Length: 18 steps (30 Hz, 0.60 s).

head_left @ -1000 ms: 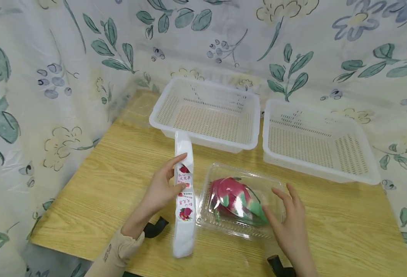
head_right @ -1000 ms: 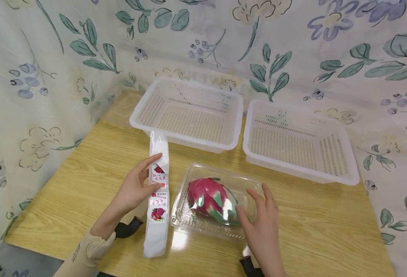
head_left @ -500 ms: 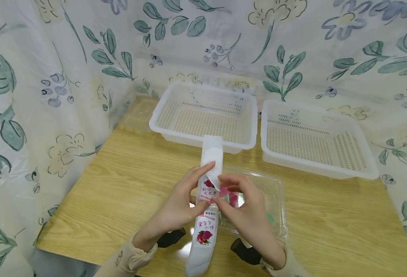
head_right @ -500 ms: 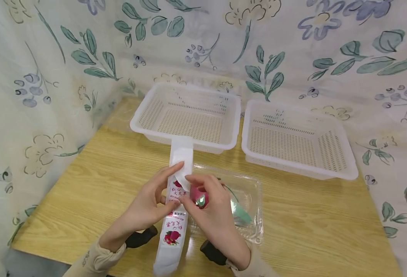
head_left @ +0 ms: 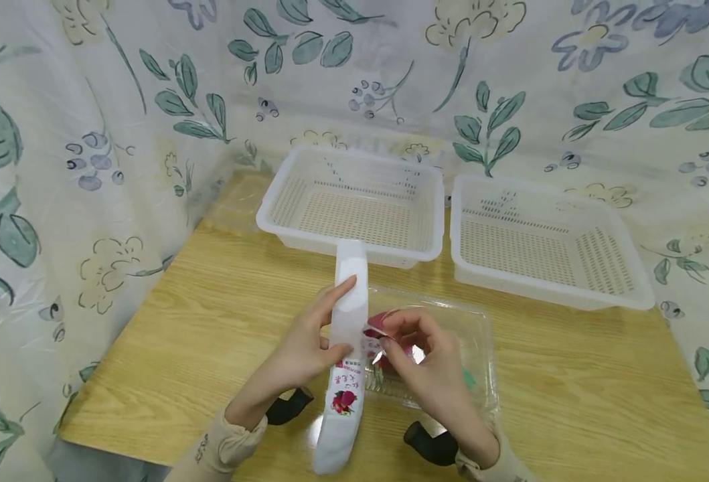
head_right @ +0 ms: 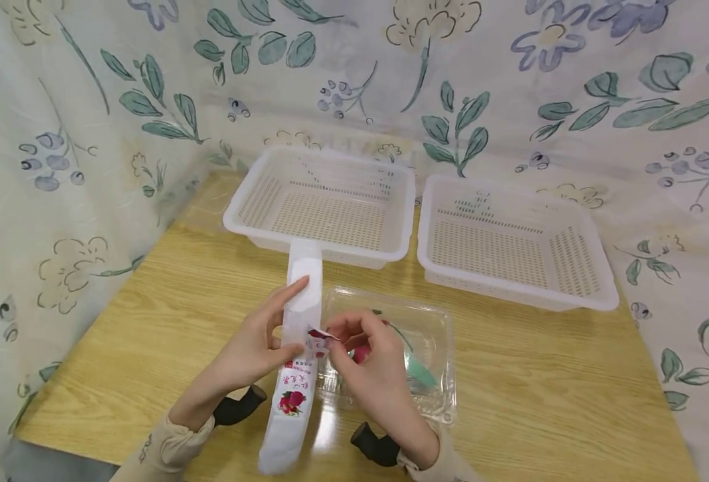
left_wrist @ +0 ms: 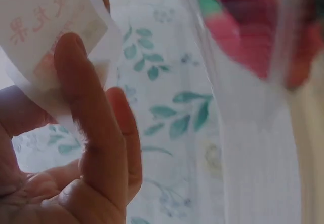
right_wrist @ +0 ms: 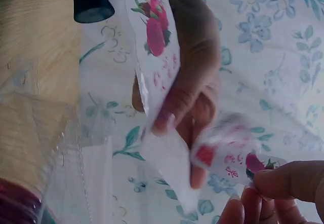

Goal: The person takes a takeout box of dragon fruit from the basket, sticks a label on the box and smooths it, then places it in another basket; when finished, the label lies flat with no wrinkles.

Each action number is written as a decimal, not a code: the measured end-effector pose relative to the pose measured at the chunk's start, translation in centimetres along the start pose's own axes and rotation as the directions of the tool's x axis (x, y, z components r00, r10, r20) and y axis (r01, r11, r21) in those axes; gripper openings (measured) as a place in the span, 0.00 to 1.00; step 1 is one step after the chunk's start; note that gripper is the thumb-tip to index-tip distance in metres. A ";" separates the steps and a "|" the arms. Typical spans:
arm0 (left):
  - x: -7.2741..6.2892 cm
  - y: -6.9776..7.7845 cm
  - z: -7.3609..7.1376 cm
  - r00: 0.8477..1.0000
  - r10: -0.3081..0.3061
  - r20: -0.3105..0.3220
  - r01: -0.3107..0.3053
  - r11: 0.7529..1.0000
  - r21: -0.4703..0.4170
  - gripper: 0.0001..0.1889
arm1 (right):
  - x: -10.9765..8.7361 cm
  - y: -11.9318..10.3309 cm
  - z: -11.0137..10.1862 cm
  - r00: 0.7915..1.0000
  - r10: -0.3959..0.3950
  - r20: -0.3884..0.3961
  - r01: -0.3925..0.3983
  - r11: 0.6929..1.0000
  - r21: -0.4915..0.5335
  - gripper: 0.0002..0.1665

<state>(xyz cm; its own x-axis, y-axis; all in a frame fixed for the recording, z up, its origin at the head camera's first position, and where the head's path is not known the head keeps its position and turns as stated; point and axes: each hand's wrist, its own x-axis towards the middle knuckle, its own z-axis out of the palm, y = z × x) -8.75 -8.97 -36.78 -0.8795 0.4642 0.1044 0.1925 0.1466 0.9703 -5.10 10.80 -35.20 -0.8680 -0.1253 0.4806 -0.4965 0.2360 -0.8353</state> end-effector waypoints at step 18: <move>2.3 -7.9 -5.2 0.957 -0.283 -0.058 0.289 0.924 0.250 0.47 | 3.8 4.5 -6.7 0.795 0.543 0.271 -0.532 0.838 -0.120 0.13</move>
<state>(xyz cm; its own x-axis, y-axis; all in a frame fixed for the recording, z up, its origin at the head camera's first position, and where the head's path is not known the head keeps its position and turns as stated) -14.57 -13.59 -43.10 -0.9219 0.3518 -0.1621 0.0329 0.4882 0.8721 -10.53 17.88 -35.34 -0.9619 -0.2326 -0.1439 0.0462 0.3802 -0.9238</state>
